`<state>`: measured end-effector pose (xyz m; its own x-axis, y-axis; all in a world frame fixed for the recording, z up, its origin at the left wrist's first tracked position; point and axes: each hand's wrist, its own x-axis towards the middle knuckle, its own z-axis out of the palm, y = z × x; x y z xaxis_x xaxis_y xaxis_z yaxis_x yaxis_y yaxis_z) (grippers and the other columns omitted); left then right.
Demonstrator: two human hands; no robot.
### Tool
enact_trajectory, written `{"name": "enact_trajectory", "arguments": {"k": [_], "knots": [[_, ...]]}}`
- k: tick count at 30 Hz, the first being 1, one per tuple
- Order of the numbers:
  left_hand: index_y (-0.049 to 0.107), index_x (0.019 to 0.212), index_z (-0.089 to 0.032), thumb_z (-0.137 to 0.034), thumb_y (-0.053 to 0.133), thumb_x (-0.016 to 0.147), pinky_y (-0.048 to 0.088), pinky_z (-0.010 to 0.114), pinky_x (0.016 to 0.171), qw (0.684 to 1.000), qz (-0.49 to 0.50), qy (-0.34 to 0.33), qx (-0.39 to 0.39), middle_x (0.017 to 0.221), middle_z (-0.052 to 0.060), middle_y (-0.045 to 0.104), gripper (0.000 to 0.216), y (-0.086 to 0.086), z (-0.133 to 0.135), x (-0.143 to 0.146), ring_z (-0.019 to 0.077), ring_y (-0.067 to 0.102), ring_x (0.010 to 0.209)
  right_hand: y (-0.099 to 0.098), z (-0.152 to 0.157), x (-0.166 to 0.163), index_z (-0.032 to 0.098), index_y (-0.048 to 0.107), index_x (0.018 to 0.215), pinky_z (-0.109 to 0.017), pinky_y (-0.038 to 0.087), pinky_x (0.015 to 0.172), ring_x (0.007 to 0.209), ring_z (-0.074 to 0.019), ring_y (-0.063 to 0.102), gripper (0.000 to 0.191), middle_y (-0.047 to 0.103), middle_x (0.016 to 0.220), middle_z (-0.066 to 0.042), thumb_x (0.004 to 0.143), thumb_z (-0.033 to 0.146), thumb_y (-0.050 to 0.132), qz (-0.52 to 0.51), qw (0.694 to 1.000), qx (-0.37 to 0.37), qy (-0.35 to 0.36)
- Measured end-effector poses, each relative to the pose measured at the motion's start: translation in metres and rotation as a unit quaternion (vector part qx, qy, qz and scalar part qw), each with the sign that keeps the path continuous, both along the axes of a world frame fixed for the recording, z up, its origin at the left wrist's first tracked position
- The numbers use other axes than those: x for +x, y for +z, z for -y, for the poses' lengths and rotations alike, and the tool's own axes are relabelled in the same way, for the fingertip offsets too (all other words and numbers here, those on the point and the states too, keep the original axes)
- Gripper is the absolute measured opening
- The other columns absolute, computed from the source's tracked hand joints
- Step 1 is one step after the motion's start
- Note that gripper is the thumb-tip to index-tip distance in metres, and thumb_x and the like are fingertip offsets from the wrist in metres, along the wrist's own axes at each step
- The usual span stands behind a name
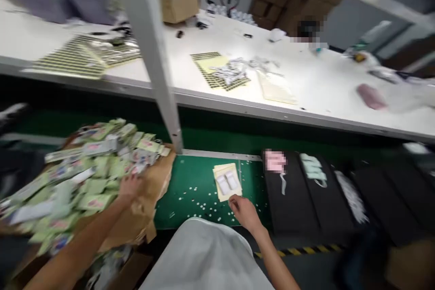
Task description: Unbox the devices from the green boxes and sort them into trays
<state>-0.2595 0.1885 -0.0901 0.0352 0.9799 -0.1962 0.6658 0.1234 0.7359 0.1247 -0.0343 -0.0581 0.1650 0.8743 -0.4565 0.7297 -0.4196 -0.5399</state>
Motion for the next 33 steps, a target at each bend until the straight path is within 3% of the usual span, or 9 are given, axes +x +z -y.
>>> {"name": "enact_trajectory", "arguments": {"k": [3,6,8,10,13,16,20,26,33], "knots": [[0.042,0.051,-0.023,-0.054,0.070,0.079,0.051,0.047,0.084,0.996,-0.054,-0.074,0.013,0.060,0.008,0.050,0.050,0.000,-0.018,0.009,0.0368,0.065,0.093,0.009,0.007,0.000,0.024,0.072,0.099,-0.025,0.045,0.073,0.091,-0.0218,0.074,0.018,0.079,0.095,-0.004,0.094,0.022,0.056,-0.016,0.999,0.016,-0.048],[0.060,0.070,-0.024,-0.064,0.071,0.071,0.053,0.048,0.080,0.986,-0.100,-0.130,0.018,0.074,0.011,0.060,0.041,0.021,-0.017,0.031,0.0405,0.066,0.092,0.007,0.013,-0.015,0.024,0.073,0.097,-0.025,0.047,0.072,0.085,-0.0207,0.074,0.018,0.079,0.091,-0.003,0.092,0.023,0.056,-0.076,0.994,0.038,-0.069],[0.068,0.090,-0.023,-0.062,0.079,0.062,0.055,0.048,0.079,0.992,-0.051,-0.113,-0.035,0.087,0.012,0.067,0.050,0.045,-0.004,0.056,0.0411,0.067,0.094,0.002,0.011,-0.023,0.024,0.074,0.099,-0.025,0.050,0.071,0.085,-0.0197,0.074,0.018,0.079,0.092,-0.002,0.092,0.024,0.058,-0.122,0.989,0.056,-0.066],[0.069,0.104,-0.022,-0.051,0.087,0.059,0.058,0.042,0.080,0.985,0.090,-0.052,-0.139,0.096,0.011,0.072,0.056,0.068,0.015,0.087,0.0377,0.068,0.099,-0.001,0.000,-0.016,0.024,0.073,0.105,-0.023,0.052,0.075,0.089,-0.0179,0.073,0.019,0.079,0.098,-0.001,0.092,0.026,0.059,-0.105,0.989,0.075,-0.072],[0.070,0.106,-0.022,-0.028,0.089,0.063,0.060,0.033,0.080,0.914,0.314,0.064,-0.248,0.102,0.008,0.075,0.048,0.091,0.048,0.129,0.0288,0.071,0.099,0.001,-0.027,0.040,0.027,0.069,0.117,-0.022,0.051,0.089,0.105,-0.0154,0.069,0.028,0.075,0.116,0.001,0.095,0.023,0.055,0.121,0.982,0.052,-0.134],[0.071,0.094,-0.017,-0.009,0.075,0.075,0.062,0.032,0.082,0.808,0.482,0.179,-0.288,0.097,0.008,0.076,0.021,0.098,0.079,0.154,0.0222,0.072,0.087,0.003,-0.051,0.125,0.016,0.057,0.137,-0.033,0.045,0.102,0.125,-0.0245,0.059,0.044,0.064,0.135,-0.015,0.095,0.013,0.045,0.234,0.953,0.009,-0.194],[0.070,0.091,-0.017,-0.006,0.056,0.089,0.063,0.037,0.087,0.728,0.538,0.297,-0.305,0.092,0.007,0.075,0.017,0.097,0.110,0.154,0.0196,0.072,0.082,-0.012,-0.056,0.205,0.007,0.057,0.132,-0.046,0.041,0.102,0.129,-0.0372,0.051,0.051,0.057,0.136,-0.026,0.081,0.005,0.058,0.309,0.928,-0.069,-0.195],[0.067,0.090,-0.016,-0.006,0.050,0.094,0.066,0.030,0.071,0.710,0.498,0.398,-0.300,0.089,0.009,0.074,0.021,0.089,0.149,0.121,0.0180,0.074,0.079,-0.038,-0.046,0.237,0.012,0.051,0.135,-0.042,0.036,0.103,0.131,-0.0319,0.047,0.052,0.051,0.141,-0.022,0.084,0.012,0.060,0.362,0.922,-0.090,-0.104],[0.067,0.089,-0.016,-0.006,0.049,0.094,0.066,0.029,0.074,0.699,0.482,0.450,-0.276,0.085,0.006,0.072,0.022,0.085,0.175,0.105,0.0159,0.073,0.077,-0.036,-0.044,0.262,0.014,0.052,0.135,-0.041,0.043,0.096,0.123,-0.0319,0.058,0.060,0.064,0.125,-0.020,0.080,0.026,0.073,0.358,0.921,-0.142,-0.063]]}}
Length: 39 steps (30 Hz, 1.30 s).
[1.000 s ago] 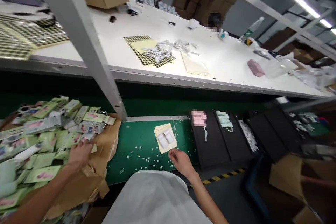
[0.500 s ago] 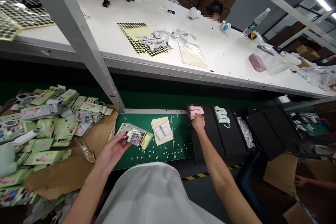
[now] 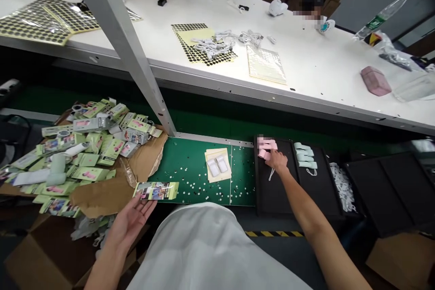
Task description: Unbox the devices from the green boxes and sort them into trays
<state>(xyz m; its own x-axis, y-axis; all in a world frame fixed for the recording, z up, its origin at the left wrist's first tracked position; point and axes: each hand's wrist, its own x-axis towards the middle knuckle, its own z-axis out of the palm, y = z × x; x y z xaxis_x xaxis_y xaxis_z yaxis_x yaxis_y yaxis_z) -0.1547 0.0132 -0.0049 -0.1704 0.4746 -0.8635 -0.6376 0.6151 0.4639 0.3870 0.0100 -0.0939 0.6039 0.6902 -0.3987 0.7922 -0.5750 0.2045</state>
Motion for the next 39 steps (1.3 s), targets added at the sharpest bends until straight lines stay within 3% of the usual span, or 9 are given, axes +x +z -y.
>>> {"name": "enact_trajectory", "arguments": {"k": [6,11,18,23,28,33,35,36,39], "knots": [[0.068,0.089,-0.015,-0.008,0.051,0.094,0.065,0.030,0.081,1.000,0.003,0.006,-0.009,0.092,0.008,0.073,0.020,0.004,0.006,0.009,0.0164,0.073,0.082,0.016,0.015,-0.001,0.018,0.068,0.115,-0.040,0.049,0.087,0.110,-0.0340,0.068,0.039,0.071,0.115,-0.018,0.085,0.042,0.067,-0.030,0.999,-0.020,-0.033],[0.069,0.091,-0.016,-0.008,0.052,0.093,0.064,0.032,0.084,1.000,0.006,-0.007,-0.010,0.092,0.008,0.073,0.019,0.000,0.004,0.012,0.0167,0.073,0.084,0.022,0.023,-0.039,0.018,0.065,0.123,-0.040,0.050,0.085,0.109,-0.0354,0.069,0.056,0.071,0.115,-0.020,0.092,0.062,0.048,-0.060,0.996,0.017,-0.059],[0.065,0.086,-0.015,-0.009,0.053,0.093,0.065,0.031,0.077,0.999,0.044,-0.022,-0.015,0.091,0.010,0.073,0.015,-0.009,-0.006,0.024,0.0177,0.073,0.082,-0.037,-0.010,-0.133,0.018,0.063,0.121,-0.036,0.051,0.085,0.110,-0.0323,0.070,0.049,0.073,0.116,-0.017,0.085,0.051,0.065,-0.168,0.985,0.011,-0.025],[0.067,0.093,-0.015,-0.009,0.056,0.092,0.065,0.031,0.077,0.998,0.047,-0.039,-0.014,0.090,0.009,0.072,0.012,-0.005,-0.001,0.026,0.0176,0.073,0.079,-0.055,-0.039,-0.157,0.010,0.058,0.123,-0.039,0.050,0.088,0.115,-0.0349,0.067,0.049,0.069,0.119,-0.024,0.087,0.041,0.067,-0.187,0.982,0.007,-0.037],[0.067,0.095,-0.017,-0.009,0.059,0.091,0.064,0.032,0.082,0.999,0.048,-0.016,-0.003,0.091,0.008,0.072,0.011,-0.006,0.009,0.030,0.0172,0.073,0.080,-0.037,-0.044,-0.168,0.011,0.058,0.123,-0.044,0.050,0.092,0.119,-0.0365,0.064,0.047,0.066,0.122,-0.027,0.089,0.043,0.064,-0.221,0.973,0.035,-0.050],[0.067,0.089,-0.018,-0.010,0.065,0.088,0.061,0.036,0.091,0.996,0.060,-0.030,0.052,0.099,0.008,0.074,0.008,-0.008,0.012,0.042,0.0193,0.073,0.090,0.002,-0.033,-0.190,0.016,0.055,0.134,-0.047,0.046,0.104,0.135,-0.0340,0.052,0.046,0.055,0.144,-0.024,0.098,0.045,0.050,-0.293,0.951,0.095,-0.009],[0.067,0.088,-0.019,-0.012,0.074,0.081,0.060,0.037,0.088,0.994,0.046,-0.061,0.083,0.098,0.007,0.075,0.012,-0.006,0.010,0.048,0.0203,0.072,0.089,0.023,-0.024,-0.205,0.019,0.059,0.133,-0.041,0.050,0.101,0.127,-0.0282,0.060,0.048,0.063,0.137,-0.017,0.103,0.050,0.039,-0.406,0.908,0.103,0.015],[0.068,0.090,-0.019,-0.014,0.078,0.078,0.060,0.036,0.086,0.991,0.034,-0.084,0.101,0.097,0.007,0.076,0.017,-0.004,0.008,0.051,0.0208,0.072,0.087,0.035,-0.019,-0.215,0.021,0.061,0.132,-0.039,0.052,0.097,0.121,-0.0260,0.064,0.052,0.067,0.132,-0.014,0.103,0.055,0.034,-0.500,0.861,0.094,0.021],[0.073,0.100,-0.017,-0.024,0.087,0.069,0.058,0.034,0.080,0.970,-0.009,-0.174,0.170,0.097,0.009,0.076,0.035,0.004,-0.001,0.063,0.0249,0.071,0.089,0.066,-0.001,-0.246,0.025,0.061,0.133,-0.039,0.056,0.091,0.107,-0.0241,0.071,0.059,0.074,0.119,-0.009,0.095,0.068,0.048,-0.744,0.665,0.056,0.014]]}}
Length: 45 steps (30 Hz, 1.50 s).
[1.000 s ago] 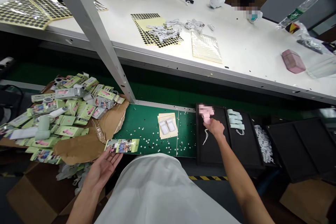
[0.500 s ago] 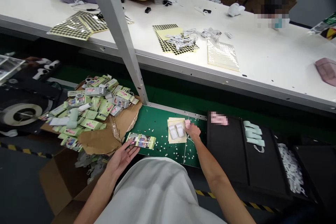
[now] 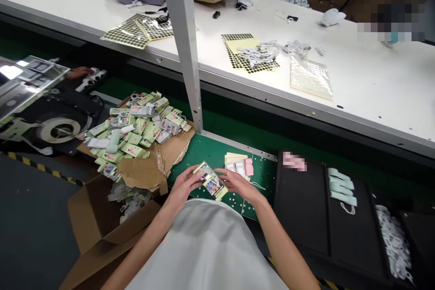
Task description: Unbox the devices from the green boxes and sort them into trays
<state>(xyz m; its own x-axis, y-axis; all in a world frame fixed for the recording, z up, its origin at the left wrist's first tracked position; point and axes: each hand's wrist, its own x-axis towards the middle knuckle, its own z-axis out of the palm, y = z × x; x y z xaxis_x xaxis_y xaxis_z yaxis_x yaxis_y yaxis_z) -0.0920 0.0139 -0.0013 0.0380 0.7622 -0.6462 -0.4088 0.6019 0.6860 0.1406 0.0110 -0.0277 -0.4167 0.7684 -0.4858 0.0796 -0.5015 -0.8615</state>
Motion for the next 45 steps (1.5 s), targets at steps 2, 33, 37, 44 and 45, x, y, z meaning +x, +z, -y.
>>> {"name": "enact_trajectory", "arguments": {"k": [2,33,37,44,45], "knots": [[0.074,0.105,-0.017,-0.031,0.089,0.066,0.055,0.033,0.082,0.998,-0.024,-0.043,0.048,0.102,0.011,0.077,0.044,0.006,-0.007,0.007,0.0288,0.070,0.098,0.014,0.008,-0.019,0.025,0.063,0.128,-0.040,0.056,0.090,0.101,-0.0248,0.072,0.064,0.076,0.112,-0.007,0.079,0.066,0.073,-0.067,0.998,-0.004,-0.016],[0.064,0.115,-0.012,-0.027,0.056,0.093,0.064,0.034,0.074,0.960,0.207,0.109,-0.156,0.098,0.014,0.075,0.028,0.035,-0.026,0.005,0.0238,0.074,0.086,0.031,0.023,-0.030,0.020,0.077,0.095,-0.033,0.061,0.075,0.078,-0.0208,0.076,0.044,0.080,0.089,-0.008,0.085,0.061,0.068,0.004,0.936,0.103,-0.336],[0.066,0.112,-0.012,-0.027,0.055,0.093,0.063,0.039,0.076,0.963,0.192,0.080,-0.169,0.100,0.015,0.076,0.027,0.036,-0.028,0.006,0.0272,0.075,0.091,0.031,0.021,-0.030,0.021,0.077,0.094,-0.035,0.061,0.081,0.081,-0.0209,0.075,0.036,0.079,0.090,-0.006,0.088,0.055,0.068,0.024,0.943,0.120,-0.310],[0.065,0.107,-0.020,-0.039,0.084,0.072,0.057,0.032,0.071,0.992,-0.027,-0.123,0.002,0.088,0.003,0.072,0.045,0.028,-0.019,0.009,0.0198,0.069,0.074,0.052,0.010,-0.026,0.023,0.077,0.100,-0.034,0.060,0.081,0.084,-0.0211,0.075,0.024,0.079,0.098,-0.006,0.094,0.042,0.064,0.115,0.938,0.212,-0.248],[0.065,0.104,-0.020,-0.039,0.086,0.069,0.055,0.030,0.069,0.981,-0.085,-0.167,0.055,0.085,0.001,0.071,0.046,0.029,-0.018,0.010,0.0190,0.067,0.074,0.056,0.008,-0.026,0.023,0.077,0.104,-0.033,0.060,0.080,0.085,-0.0207,0.075,0.022,0.079,0.100,-0.005,0.095,0.039,0.064,0.133,0.932,0.243,-0.233]]}}
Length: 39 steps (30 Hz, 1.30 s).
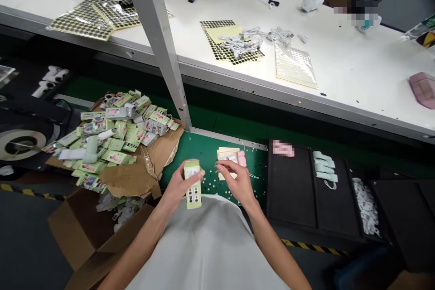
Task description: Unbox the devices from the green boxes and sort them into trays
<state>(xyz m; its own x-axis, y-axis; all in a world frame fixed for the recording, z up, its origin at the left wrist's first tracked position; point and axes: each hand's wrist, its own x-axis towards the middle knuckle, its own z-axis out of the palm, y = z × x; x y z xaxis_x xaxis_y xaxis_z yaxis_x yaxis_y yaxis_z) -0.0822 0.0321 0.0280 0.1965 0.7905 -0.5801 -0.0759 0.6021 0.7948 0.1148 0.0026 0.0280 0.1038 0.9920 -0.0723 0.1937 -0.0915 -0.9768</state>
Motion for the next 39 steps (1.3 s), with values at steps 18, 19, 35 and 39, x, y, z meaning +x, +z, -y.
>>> {"name": "enact_trajectory", "arguments": {"k": [18,19,35,39], "knots": [[0.073,0.103,-0.026,-0.034,0.081,0.065,0.048,0.029,0.069,0.916,-0.262,-0.205,0.225,0.088,0.001,0.076,0.039,0.016,0.002,0.003,0.0241,0.066,0.079,0.037,-0.020,0.004,0.021,0.066,0.124,-0.026,0.050,0.068,0.084,-0.0221,0.073,0.031,0.077,0.107,-0.009,0.095,0.013,0.060,0.405,0.845,0.110,0.330],[0.073,0.101,-0.026,-0.034,0.083,0.065,0.047,0.029,0.067,0.919,-0.253,-0.207,0.223,0.086,0.001,0.076,0.038,0.018,0.004,0.005,0.0239,0.065,0.077,0.034,-0.020,0.003,0.020,0.068,0.118,-0.027,0.049,0.066,0.081,-0.0223,0.073,0.030,0.077,0.102,-0.010,0.092,0.008,0.060,0.410,0.847,0.096,0.325],[0.076,0.100,-0.028,-0.038,0.087,0.066,0.049,0.029,0.076,0.892,-0.220,-0.246,0.308,0.098,0.003,0.077,0.037,0.032,-0.005,-0.005,0.0260,0.067,0.086,0.050,-0.017,0.027,0.026,0.074,0.114,-0.026,0.050,0.074,0.081,-0.0169,0.070,0.024,0.075,0.106,-0.004,0.095,0.023,0.059,0.181,0.937,0.091,0.286],[0.076,0.090,-0.028,-0.033,0.083,0.068,0.045,0.027,0.067,0.872,-0.207,-0.299,0.328,0.084,0.000,0.075,0.023,0.040,-0.009,-0.002,0.0223,0.063,0.074,0.052,-0.017,0.026,0.028,0.076,0.101,-0.026,0.048,0.072,0.076,-0.0166,0.066,0.028,0.074,0.092,-0.001,0.089,0.014,0.054,0.203,0.929,0.089,0.297]]}}
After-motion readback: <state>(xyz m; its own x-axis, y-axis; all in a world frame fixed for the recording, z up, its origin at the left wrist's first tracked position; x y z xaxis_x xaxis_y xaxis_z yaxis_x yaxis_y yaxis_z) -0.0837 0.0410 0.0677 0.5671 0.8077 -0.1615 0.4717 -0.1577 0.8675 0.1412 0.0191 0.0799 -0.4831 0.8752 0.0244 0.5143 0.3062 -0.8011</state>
